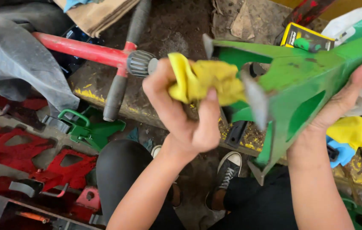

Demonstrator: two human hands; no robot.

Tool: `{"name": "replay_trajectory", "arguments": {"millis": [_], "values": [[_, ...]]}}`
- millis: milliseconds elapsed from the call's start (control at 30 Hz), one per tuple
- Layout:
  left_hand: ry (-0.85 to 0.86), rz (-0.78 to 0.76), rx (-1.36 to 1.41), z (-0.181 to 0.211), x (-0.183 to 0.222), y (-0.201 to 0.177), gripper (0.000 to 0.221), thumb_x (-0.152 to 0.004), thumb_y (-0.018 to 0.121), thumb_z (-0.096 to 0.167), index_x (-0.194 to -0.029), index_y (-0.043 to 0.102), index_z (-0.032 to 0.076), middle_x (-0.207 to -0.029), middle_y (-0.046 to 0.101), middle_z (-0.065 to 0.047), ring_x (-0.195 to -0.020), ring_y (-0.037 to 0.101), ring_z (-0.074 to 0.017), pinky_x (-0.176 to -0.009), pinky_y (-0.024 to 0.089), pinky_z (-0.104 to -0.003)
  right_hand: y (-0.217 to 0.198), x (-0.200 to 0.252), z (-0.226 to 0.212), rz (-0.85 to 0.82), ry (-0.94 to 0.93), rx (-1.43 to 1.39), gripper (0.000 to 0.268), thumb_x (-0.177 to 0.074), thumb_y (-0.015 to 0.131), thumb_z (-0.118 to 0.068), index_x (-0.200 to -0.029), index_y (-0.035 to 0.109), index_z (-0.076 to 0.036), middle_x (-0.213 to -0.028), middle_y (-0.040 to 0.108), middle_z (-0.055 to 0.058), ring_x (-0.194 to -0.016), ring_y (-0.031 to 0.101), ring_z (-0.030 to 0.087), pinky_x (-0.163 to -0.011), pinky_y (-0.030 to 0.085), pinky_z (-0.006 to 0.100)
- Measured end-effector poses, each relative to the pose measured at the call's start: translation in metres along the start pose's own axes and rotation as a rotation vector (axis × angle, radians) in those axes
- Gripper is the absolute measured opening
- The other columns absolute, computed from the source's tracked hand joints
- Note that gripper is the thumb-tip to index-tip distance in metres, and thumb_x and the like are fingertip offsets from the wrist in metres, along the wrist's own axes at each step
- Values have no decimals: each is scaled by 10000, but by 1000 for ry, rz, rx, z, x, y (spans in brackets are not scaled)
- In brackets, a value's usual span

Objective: Wipe down and clean green metal jack stands using a yellow cloth and a cleaning agent.

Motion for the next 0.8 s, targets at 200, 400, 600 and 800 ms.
{"name": "replay_trajectory", "arguments": {"millis": [200, 400, 600, 800], "values": [[-63, 14, -189, -34, 19, 17, 412, -1030, 631, -41, -1341, 374, 46, -1225, 488, -110, -1044, 515, -181, -918, 458, -305, 26, 14, 0, -38, 129, -92, 592, -1023, 584, -595, -1308, 563, -77, -1183, 589, 75, -1051, 570, 220, -964, 492, 352], [106, -385, -412, -25, 26, 38, 307, -907, 701, 28, -1195, 596, 43, -1221, 601, -119, -1057, 598, -305, -912, 522, -393, 19, 8, 6, 111, 109, -136, 546, -1030, 550, -560, -1208, 577, -44, -1096, 601, 91, -969, 577, 219, -890, 502, 353], [-143, -803, -504, -45, 29, 32, 327, -866, 666, 69, -1191, 638, 47, -1138, 681, -174, -1059, 665, -381, -914, 552, -460, -7, -1, 9, 71, -5, -51, 524, -1056, 629, -511, -1248, 577, -27, -1122, 593, 92, -1030, 576, 213, -993, 492, 347], [-508, -957, -663, -55, -7, -14, 402, -695, 647, -32, -1083, 726, 31, -1053, 704, -227, -983, 682, -421, -867, 548, -477, 34, -10, 14, 60, 29, 46, 701, -894, 732, -603, -1286, 626, -31, -1223, 673, 123, -1134, 660, 248, -1037, 551, 385]]}}
Point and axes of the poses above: each hand's wrist, its own x-axis away from the middle knuckle, its own y-axis out of the palm, z = x × y, the point moved 3 cm from there along -x, towards the middle knuckle
